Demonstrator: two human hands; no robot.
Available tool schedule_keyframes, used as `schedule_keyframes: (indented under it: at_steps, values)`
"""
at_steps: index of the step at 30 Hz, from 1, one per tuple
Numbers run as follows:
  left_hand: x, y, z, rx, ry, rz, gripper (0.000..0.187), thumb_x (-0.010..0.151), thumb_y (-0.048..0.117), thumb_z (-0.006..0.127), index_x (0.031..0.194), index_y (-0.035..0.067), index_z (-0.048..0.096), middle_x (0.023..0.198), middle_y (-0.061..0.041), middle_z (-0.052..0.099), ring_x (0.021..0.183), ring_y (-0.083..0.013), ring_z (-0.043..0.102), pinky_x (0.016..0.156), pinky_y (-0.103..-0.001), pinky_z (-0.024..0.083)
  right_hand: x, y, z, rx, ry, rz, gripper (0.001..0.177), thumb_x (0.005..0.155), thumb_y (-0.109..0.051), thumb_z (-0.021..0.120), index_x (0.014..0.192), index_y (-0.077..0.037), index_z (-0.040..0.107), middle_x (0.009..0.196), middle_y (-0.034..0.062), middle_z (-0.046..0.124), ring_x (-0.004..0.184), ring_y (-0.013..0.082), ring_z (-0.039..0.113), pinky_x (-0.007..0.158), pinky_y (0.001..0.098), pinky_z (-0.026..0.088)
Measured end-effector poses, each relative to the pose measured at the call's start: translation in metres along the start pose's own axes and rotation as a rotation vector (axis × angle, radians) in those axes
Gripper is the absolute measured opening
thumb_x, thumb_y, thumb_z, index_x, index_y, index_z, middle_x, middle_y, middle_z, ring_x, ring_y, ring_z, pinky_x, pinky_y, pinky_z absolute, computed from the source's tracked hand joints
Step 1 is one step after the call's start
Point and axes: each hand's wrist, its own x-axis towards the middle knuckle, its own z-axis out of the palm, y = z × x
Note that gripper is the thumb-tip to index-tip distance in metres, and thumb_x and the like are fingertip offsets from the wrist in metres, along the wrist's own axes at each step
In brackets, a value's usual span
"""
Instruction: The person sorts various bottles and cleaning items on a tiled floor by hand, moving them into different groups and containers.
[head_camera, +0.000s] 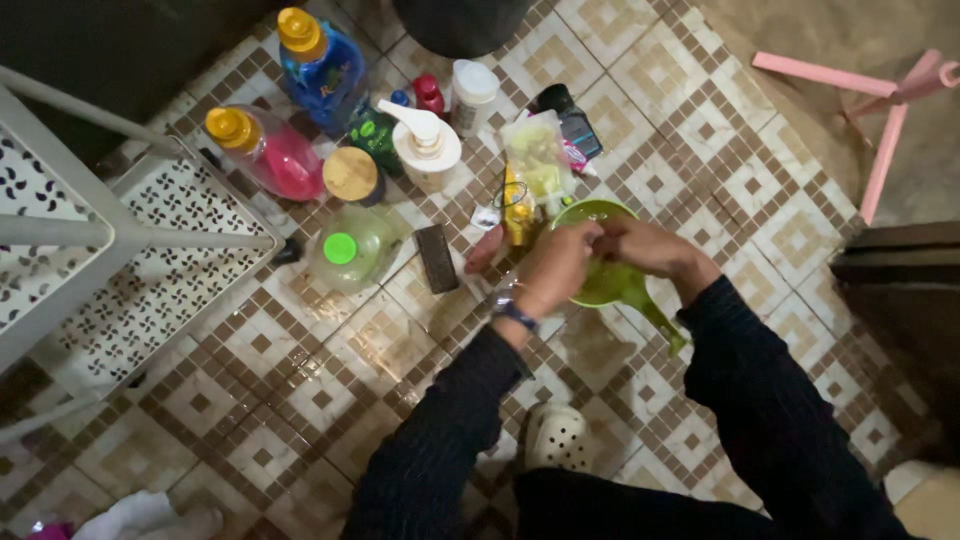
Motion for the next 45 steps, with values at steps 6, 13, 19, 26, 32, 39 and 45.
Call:
schedule_keyframes:
  at_steps: [6, 13, 19, 26, 32, 39, 45]
  values:
    - [0.029, -0.015, 0.089, 0.587, -0.137, -0.3, 0.023, 0.1, 0.014, 0.057, 0.1, 0.005, 0.078, 0.109, -0.023, 0.073, 0.098, -0.0367, 0.074, 0.079, -0.045, 0.061, 0.007, 0.024, 0.027, -0.793, 0.127, -0.005, 0.03, 0.075, -0.023, 0.077, 0.093, 0.0, 0.074, 0.096, 0.0226, 0.073, 0.092, 0.0373, 0.071, 0.081, 0.0438, 0.056]
    - [0.043, -0.106, 0.126, 0.627, -0.153, -0.498, 0.016, 0.089, 0.018, 0.067, 0.096, 0.01, 0.079, 0.107, -0.018, 0.075, 0.101, -0.0348, 0.073, 0.079, -0.043, 0.061, 0.06, 0.115, 0.052, -0.926, 0.425, -0.243, 0.015, 0.081, -0.014, 0.069, 0.086, 0.0, 0.073, 0.089, 0.0251, 0.072, 0.086, 0.0426, 0.07, 0.078, 0.0493, 0.057]
    - [0.043, -0.118, 0.134, 0.641, 0.004, -0.357, 0.017, 0.093, 0.015, 0.062, 0.097, 0.011, 0.079, 0.1, -0.017, 0.076, 0.095, -0.0348, 0.074, 0.077, -0.044, 0.061, 0.061, 0.117, 0.052, -0.904, 0.504, -0.312, 0.017, 0.09, -0.013, 0.067, 0.097, 0.002, 0.07, 0.093, 0.0251, 0.071, 0.086, 0.0426, 0.069, 0.08, 0.0512, 0.055]
    - [0.051, -0.073, 0.102, 0.57, -0.035, -0.324, 0.025, 0.096, 0.012, 0.054, 0.097, 0.005, 0.077, 0.102, -0.022, 0.073, 0.093, -0.0392, 0.073, 0.076, -0.049, 0.059, 0.032, 0.043, 0.035, -0.936, 0.328, -0.108, 0.041, 0.068, -0.03, 0.084, 0.09, 0.002, 0.072, 0.091, 0.0267, 0.071, 0.085, 0.0446, 0.07, 0.077, 0.0485, 0.056]
    - [0.031, -0.008, 0.03, 0.424, 0.034, -0.191, 0.016, 0.087, 0.009, 0.062, 0.093, 0.001, 0.075, 0.097, -0.028, 0.071, 0.093, -0.0452, 0.07, 0.078, -0.051, 0.058, -0.03, -0.048, 0.029, -0.498, 0.475, -0.153, 0.031, 0.079, -0.018, 0.075, 0.107, -0.004, 0.076, 0.09, 0.0185, 0.075, 0.08, 0.0337, 0.074, 0.071, 0.0413, 0.058]
    - [0.004, 0.034, -0.033, 0.353, 0.077, -0.242, 0.012, 0.083, 0.007, 0.068, 0.092, 0.0, 0.072, 0.091, -0.028, 0.071, 0.086, -0.045, 0.072, 0.072, -0.05, 0.059, -0.053, -0.115, 0.039, -0.155, 0.373, -0.174, 0.022, 0.093, -0.004, 0.059, 0.109, 0.001, 0.072, 0.092, 0.0117, 0.077, 0.084, 0.0181, 0.073, 0.075, 0.0324, 0.058]
    - [-0.021, 0.04, -0.076, 0.403, 0.135, -0.264, 0.01, 0.083, 0.009, 0.072, 0.088, 0.0, 0.074, 0.089, -0.027, 0.072, 0.088, -0.0439, 0.071, 0.076, -0.05, 0.059, -0.054, -0.155, 0.064, -0.122, 0.256, -0.314, 0.026, 0.089, 0.001, 0.058, 0.113, 0.002, 0.068, 0.096, 0.0115, 0.076, 0.086, 0.0189, 0.072, 0.076, 0.0328, 0.057]
